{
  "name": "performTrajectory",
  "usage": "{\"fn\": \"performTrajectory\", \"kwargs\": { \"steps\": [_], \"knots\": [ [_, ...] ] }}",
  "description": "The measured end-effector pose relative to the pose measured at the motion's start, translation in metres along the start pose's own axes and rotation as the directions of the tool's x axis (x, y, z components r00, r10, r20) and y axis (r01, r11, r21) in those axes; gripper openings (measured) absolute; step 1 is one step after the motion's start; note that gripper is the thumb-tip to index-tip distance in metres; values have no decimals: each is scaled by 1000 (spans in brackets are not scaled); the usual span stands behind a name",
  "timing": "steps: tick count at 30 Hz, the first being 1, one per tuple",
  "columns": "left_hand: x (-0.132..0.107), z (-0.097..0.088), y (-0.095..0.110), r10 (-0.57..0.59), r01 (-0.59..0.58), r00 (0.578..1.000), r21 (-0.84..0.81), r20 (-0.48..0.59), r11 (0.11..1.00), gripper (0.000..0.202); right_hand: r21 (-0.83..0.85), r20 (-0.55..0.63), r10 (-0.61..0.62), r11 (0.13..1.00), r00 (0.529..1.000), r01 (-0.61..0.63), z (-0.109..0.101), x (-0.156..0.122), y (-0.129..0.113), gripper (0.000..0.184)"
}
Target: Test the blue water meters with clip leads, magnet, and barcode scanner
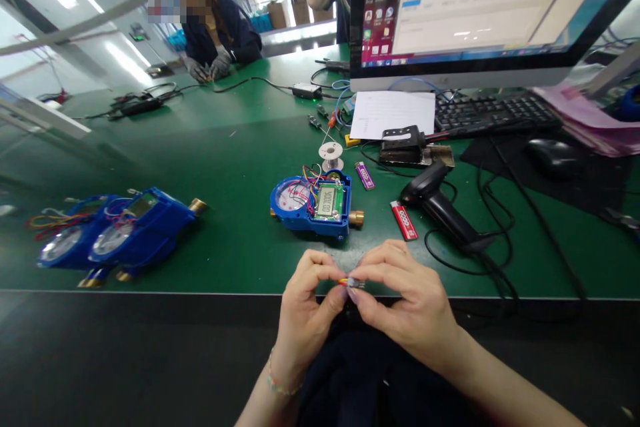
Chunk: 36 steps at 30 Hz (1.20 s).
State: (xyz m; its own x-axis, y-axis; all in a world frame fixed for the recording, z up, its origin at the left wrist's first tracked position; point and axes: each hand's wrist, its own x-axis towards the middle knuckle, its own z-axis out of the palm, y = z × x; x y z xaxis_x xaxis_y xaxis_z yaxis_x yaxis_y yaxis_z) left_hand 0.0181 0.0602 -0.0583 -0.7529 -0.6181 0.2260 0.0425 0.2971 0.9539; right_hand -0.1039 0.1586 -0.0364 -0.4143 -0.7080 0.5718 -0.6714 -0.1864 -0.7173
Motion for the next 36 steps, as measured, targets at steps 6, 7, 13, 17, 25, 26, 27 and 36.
{"fn": "performTrajectory", "kwargs": {
  "steps": [6, 7, 13, 17, 25, 26, 27, 36],
  "knots": [
    [-2, 2, 3, -129, 146, 987, -221, 92, 964, 2, 236, 159, 178, 948, 971, -213, -5, 0, 5, 9],
    [-2, 2, 3, -132, 148, 987, -213, 90, 966, 1, 289, 192, 213, 921, 958, -262, -5, 0, 7, 9],
    [-2, 3, 0, 17, -17, 1000, -108, -7, 994, 5, 507, 350, 306, 733, 885, -454, -3, -1, 17, 9],
    [-2, 5, 0, 108, -111, 993, -59, -53, 992, 10, 562, 376, 337, 658, 863, -501, -1, -2, 20, 8],
    [-2, 14, 5, 33, -41, 996, -102, -84, 994, 8, 588, 270, 399, 652, 876, -478, 0, -2, 20, 17],
    [-1, 15, 5, 24, -33, 996, -108, -87, 994, 9, 581, 258, 398, 664, 881, -470, -1, -2, 19, 16],
    [-1, 16, 5, 16, -26, 996, -111, -90, 993, 9, 573, 249, 396, 676, 884, -464, -1, -2, 19, 15],
    [2, 23, 0, -23, 5, 992, -139, -124, 990, 7, 533, 190, 382, 734, 905, -422, -1, 1, 24, 14]
  ]
}}
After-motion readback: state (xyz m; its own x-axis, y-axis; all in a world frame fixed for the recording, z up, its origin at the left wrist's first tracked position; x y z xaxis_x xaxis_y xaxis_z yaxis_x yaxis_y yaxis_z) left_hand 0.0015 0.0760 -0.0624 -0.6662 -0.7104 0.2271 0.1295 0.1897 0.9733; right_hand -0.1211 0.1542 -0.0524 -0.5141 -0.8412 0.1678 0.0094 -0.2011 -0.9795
